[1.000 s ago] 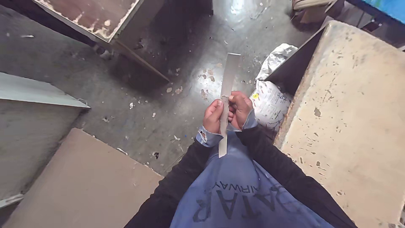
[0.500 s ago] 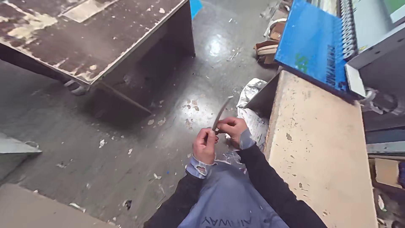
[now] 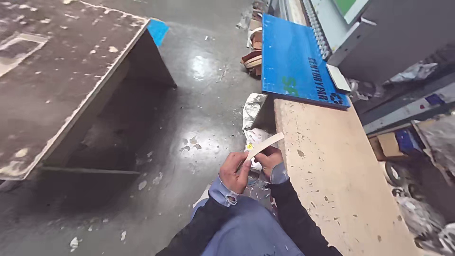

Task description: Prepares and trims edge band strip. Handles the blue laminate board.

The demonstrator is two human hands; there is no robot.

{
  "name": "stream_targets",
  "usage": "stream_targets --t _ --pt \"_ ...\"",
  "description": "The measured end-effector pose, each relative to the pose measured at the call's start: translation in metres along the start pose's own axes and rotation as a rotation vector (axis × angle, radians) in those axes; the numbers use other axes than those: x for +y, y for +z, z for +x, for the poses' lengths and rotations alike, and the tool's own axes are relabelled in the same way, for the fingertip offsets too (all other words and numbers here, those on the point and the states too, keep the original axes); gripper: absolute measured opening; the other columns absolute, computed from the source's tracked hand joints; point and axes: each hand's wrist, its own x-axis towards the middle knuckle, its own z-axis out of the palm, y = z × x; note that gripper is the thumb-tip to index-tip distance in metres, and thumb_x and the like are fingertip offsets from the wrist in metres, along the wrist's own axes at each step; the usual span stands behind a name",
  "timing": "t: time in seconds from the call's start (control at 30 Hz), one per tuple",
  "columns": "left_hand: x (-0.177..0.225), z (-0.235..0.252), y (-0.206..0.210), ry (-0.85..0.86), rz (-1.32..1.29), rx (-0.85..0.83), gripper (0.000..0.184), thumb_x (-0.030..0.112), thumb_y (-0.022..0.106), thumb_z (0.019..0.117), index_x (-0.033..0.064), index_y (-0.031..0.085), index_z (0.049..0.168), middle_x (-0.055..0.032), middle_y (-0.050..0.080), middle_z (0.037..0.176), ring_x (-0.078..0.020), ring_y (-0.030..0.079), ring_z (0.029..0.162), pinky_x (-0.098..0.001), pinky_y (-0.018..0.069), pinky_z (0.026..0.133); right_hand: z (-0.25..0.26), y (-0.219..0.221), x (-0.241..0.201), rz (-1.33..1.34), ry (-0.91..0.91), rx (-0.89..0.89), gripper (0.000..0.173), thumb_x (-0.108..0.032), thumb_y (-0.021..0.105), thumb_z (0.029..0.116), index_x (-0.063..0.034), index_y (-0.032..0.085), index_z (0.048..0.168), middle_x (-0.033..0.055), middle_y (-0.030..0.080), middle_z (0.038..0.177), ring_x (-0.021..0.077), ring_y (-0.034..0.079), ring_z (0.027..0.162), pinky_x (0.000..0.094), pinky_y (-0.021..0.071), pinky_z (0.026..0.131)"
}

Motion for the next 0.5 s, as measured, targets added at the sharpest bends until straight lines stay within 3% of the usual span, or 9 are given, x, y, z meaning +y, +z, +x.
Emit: stream_targets --t 0.1,0.23,0.37,0.5 --pt "-0.004 0.013 -0.005 -0.096 -0.182 -0.076 0.032 0.024 0.058 0.1013 -0.0027 0.070 0.114 -0.0098 0.071 0.101 -0.0132 0.069 0.088 -0.0313 0.0615 0.080 0.003 0.012 -0.001 0.008 -0.030 0.056 0.006 0.002 0.066 0.0804 -0.0022 0.069 0.083 0.0000 0.067 0.069 0.0060 0.061 0.060 0.0246 0.0543 0.059" --pt "-0.003 0.031 -0.021 -0.385 -0.493 -0.158 0.028 0.020 0.046 0.1051 -0.0018 0.063 0.108 -0.0054 0.071 0.094 -0.0123 0.069 0.077 -0.0311 0.0605 0.072 0.006 0.033 0.008 0.009 -0.052 0.069 0.008 -0.004 0.061 0.0856 -0.0020 0.069 0.085 0.0017 0.066 0.069 0.0080 0.061 0.062 0.0264 0.0528 0.060" --pt "-0.015 0.050 -0.042 -0.744 -0.774 -0.123 0.031 0.016 0.029 0.1083 0.0013 0.056 0.112 -0.0073 0.073 0.090 -0.0131 0.070 0.071 -0.0282 0.0598 0.066 0.006 0.051 0.015 0.029 -0.041 0.054 0.009 -0.004 0.057 0.0855 -0.0051 0.064 0.080 -0.0002 0.062 0.067 0.0094 0.061 0.063 0.0289 0.0538 0.063" --pt "-0.026 0.063 -0.068 -0.936 -0.897 -0.097 0.042 0.023 0.021 0.1127 0.0018 0.057 0.117 -0.0092 0.071 0.084 -0.0169 0.069 0.068 -0.0307 0.0600 0.062 0.014 0.066 0.026 0.204 0.061 0.074 0.022 -0.006 0.041 0.0937 -0.0120 0.054 0.078 -0.0023 0.056 0.070 0.0109 0.058 0.064 0.0315 0.0541 0.065"
